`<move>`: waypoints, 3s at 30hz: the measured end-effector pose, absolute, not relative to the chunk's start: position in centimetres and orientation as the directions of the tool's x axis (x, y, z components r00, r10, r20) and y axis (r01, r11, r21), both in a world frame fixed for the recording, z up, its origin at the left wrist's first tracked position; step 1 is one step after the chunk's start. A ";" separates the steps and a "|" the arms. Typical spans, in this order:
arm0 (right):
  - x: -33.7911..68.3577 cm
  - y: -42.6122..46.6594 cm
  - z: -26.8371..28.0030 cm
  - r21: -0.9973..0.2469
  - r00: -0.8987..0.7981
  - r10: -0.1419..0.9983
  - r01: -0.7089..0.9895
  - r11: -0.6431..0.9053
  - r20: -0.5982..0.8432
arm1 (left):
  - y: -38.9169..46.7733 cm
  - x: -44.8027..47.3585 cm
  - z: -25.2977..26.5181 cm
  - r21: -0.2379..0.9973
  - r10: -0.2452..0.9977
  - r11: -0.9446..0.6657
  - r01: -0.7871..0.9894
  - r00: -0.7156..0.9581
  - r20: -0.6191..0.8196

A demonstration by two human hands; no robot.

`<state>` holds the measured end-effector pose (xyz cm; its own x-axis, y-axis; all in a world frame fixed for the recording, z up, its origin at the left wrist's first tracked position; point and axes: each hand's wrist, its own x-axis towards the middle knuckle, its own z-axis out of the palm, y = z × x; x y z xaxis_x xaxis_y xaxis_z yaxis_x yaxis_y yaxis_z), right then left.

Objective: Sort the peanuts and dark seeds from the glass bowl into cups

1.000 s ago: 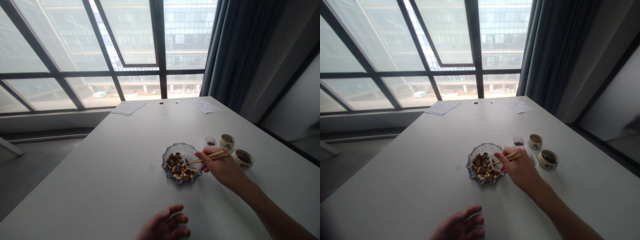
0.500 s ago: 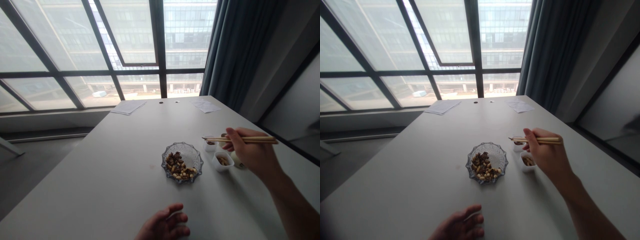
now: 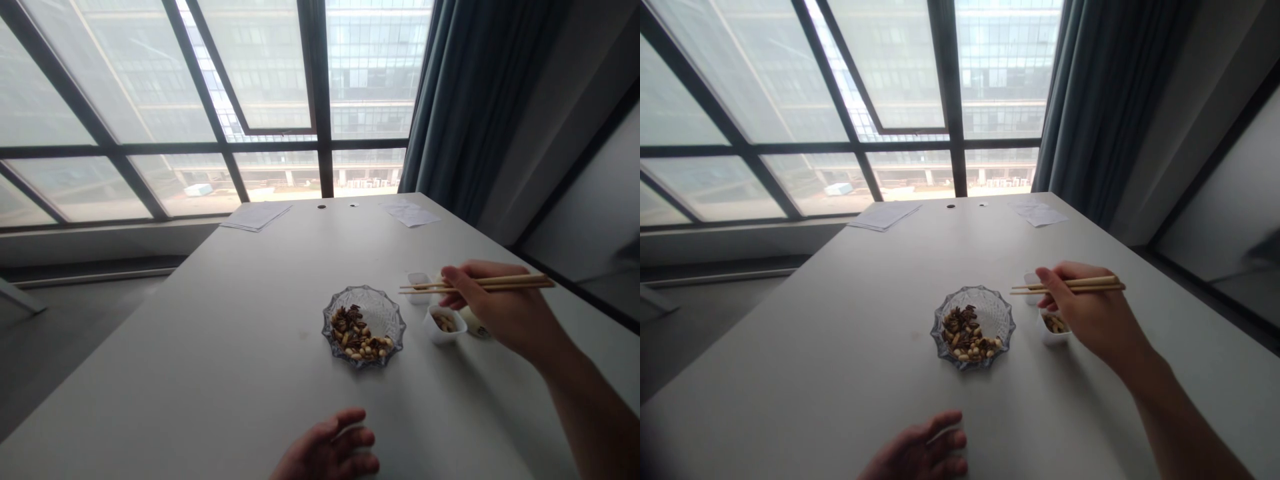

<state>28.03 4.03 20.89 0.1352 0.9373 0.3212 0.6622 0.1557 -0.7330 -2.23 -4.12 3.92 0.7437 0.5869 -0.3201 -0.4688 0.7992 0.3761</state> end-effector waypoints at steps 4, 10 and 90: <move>26.6 3.5 20.4 -0.768 -0.046 0.990 0.626 0.133 0.135 | -4.2 -2.3 4.0 0.375 0.584 0.803 -0.464 0.740 -0.334; 24.5 3.7 18.8 -0.774 -0.160 0.984 0.611 0.164 0.082 | -4.2 -2.2 4.3 0.370 0.582 0.806 -0.463 0.733 -0.351; 25.2 4.0 19.0 -0.820 -0.148 0.989 0.562 0.108 0.028 | -4.1 -2.3 4.0 0.357 0.578 0.809 -0.467 0.743 -0.337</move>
